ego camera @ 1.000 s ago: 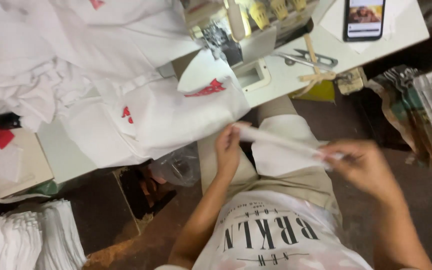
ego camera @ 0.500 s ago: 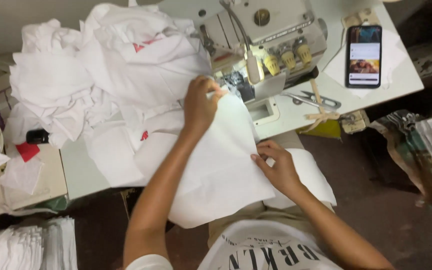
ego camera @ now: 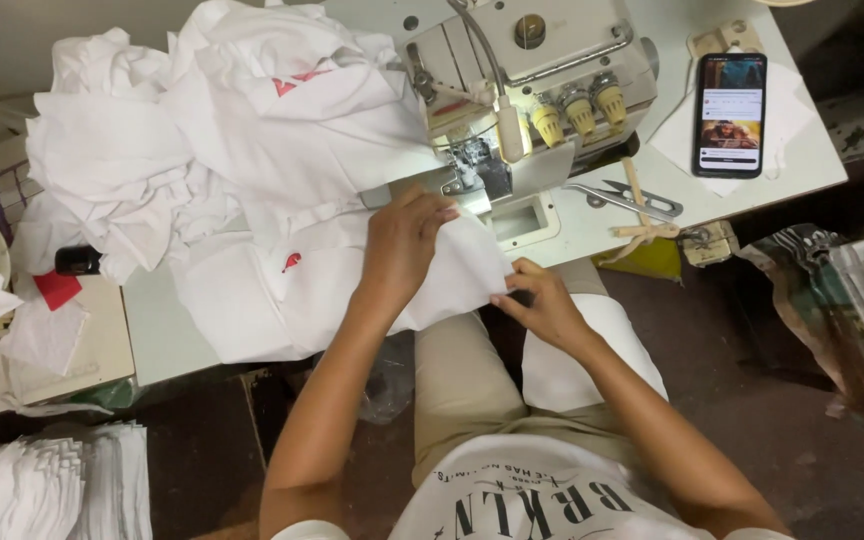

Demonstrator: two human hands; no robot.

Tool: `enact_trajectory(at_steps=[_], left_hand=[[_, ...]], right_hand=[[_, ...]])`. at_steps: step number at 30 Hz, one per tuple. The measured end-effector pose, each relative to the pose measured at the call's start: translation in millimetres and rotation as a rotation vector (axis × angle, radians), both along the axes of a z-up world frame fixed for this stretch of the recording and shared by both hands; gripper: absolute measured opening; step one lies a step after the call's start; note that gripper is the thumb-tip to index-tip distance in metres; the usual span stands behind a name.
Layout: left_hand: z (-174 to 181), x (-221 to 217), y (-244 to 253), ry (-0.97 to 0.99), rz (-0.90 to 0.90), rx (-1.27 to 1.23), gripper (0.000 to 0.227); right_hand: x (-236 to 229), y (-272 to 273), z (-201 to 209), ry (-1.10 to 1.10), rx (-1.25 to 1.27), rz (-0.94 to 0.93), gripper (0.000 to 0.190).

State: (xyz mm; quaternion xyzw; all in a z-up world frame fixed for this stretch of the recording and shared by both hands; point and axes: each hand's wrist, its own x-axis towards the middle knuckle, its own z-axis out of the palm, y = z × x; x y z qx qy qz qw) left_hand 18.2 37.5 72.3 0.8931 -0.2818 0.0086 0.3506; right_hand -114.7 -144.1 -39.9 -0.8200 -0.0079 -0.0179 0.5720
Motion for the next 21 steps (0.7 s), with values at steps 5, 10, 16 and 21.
enact_trajectory(at_steps=[5, 10, 16, 21], left_hand=[[50.2, -28.7, 32.2, -0.129, 0.007, -0.154, 0.008], [177.8, -104.4, 57.8, -0.318, 0.022, -0.316, 0.004], [181.7, -119.0, 102.9, -0.584, 0.159, -0.235, 0.011], [124.8, -106.4, 114.3, 0.04, 0.358, -0.635, 0.005]], right_hand=[[-34.9, 0.2, 23.4, 0.0, 0.088, 0.017, 0.006], [-67.2, -3.0, 137.4, -0.139, 0.174, 0.122, 0.007], [-78.6, -14.2, 191.8, -0.287, 0.226, 0.236, 0.011], [-65.8, -37.0, 198.1, -0.249, 0.125, 0.134, 0.01]])
